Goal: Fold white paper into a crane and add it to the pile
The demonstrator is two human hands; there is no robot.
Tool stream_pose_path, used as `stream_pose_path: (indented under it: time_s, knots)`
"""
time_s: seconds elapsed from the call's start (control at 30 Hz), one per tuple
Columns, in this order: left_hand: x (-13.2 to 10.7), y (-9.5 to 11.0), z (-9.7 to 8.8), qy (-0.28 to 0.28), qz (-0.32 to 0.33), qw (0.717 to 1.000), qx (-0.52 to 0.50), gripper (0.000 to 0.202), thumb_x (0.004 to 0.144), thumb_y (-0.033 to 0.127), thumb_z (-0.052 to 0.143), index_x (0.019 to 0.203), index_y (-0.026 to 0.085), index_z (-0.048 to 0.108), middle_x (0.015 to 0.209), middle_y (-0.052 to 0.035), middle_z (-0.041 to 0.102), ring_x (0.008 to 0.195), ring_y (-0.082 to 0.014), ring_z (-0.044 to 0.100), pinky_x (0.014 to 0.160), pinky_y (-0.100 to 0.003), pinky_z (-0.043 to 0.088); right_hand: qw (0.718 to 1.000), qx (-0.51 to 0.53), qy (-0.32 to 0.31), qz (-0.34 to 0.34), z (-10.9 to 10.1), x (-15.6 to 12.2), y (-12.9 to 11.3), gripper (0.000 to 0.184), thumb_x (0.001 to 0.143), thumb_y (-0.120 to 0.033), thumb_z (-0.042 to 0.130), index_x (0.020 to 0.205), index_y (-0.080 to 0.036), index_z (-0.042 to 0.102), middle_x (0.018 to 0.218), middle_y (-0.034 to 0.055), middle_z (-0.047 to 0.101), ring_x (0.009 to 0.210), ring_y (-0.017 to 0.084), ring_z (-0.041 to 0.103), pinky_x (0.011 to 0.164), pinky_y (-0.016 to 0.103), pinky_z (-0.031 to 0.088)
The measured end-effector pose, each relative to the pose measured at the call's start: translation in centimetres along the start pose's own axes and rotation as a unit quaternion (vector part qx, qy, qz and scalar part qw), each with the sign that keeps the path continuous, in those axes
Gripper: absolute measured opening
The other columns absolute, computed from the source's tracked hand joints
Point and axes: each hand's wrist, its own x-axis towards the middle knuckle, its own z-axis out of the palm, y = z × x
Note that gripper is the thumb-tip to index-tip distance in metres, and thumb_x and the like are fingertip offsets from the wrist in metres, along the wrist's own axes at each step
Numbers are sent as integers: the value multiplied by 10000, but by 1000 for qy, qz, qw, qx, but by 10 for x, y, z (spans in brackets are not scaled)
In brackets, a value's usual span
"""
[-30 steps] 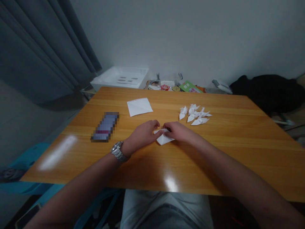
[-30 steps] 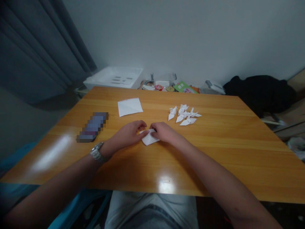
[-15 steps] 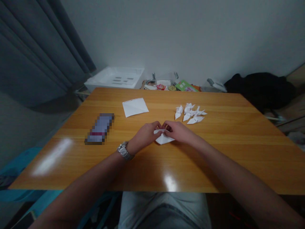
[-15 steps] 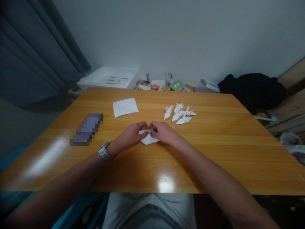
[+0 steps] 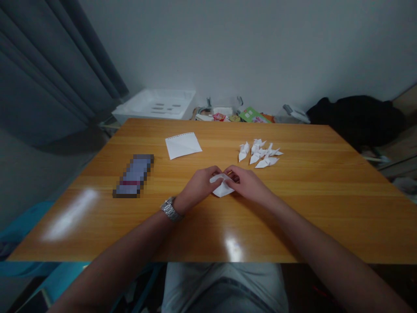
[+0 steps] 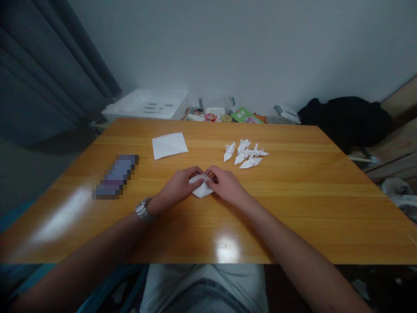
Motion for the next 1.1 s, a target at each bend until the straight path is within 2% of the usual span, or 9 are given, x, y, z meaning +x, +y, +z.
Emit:
stream_pose_path:
  time_s: [0.17, 0.5, 0.67, 0.87, 1.1]
  knots:
    - [2, -4, 1, 7, -15, 1000, -20, 190, 930, 335, 591, 979, 184, 695, 922, -43, 753, 830, -194, 692, 711, -284, 492, 1000, 18, 13, -11, 5, -5, -1, 131, 928, -215, 618, 1054, -210, 656, 956, 50, 769, 844, 186, 723, 751, 288, 537]
    - [-3, -5, 7, 45, -30, 997, -49, 108, 861, 202, 608, 946, 177, 671, 898, -29, 736, 830, -182, 681, 749, -289, 509, 997, 57, 29, -38, 14, -12, -3, 149, 957, -253, 596, 1077, -207, 669, 1003, 57, 766, 913, 191, 724, 805, 302, 542]
    - [-5, -9, 5, 18, -4, 992, -123, 132, 882, 222, 625, 1005, 185, 658, 955, -33, 741, 907, -177, 698, 817, -290, 534, 996, 84, 31, -30, 10, -12, 4, 167, 905, -221, 625, 1066, -207, 666, 1005, 52, 761, 895, 182, 719, 811, 304, 548]
    - [-8, -12, -1, -39, 16, 979, -199, 242, 893, 195, 605, 1133, 194, 630, 1087, -52, 723, 997, -169, 687, 902, -303, 545, 992, 115, 26, -41, 1, -15, 11, 191, 866, -201, 639, 1055, -203, 666, 1010, 53, 747, 901, 177, 700, 808, 301, 534]
    - [-10, -6, -4, -21, 28, 980, -197, 208, 877, 178, 608, 1079, 178, 654, 1065, -50, 714, 983, -168, 677, 910, -297, 538, 986, 161, 20, -38, -7, -15, 10, 206, 858, -243, 688, 1056, -200, 649, 1042, 60, 733, 939, 181, 692, 853, 321, 534]
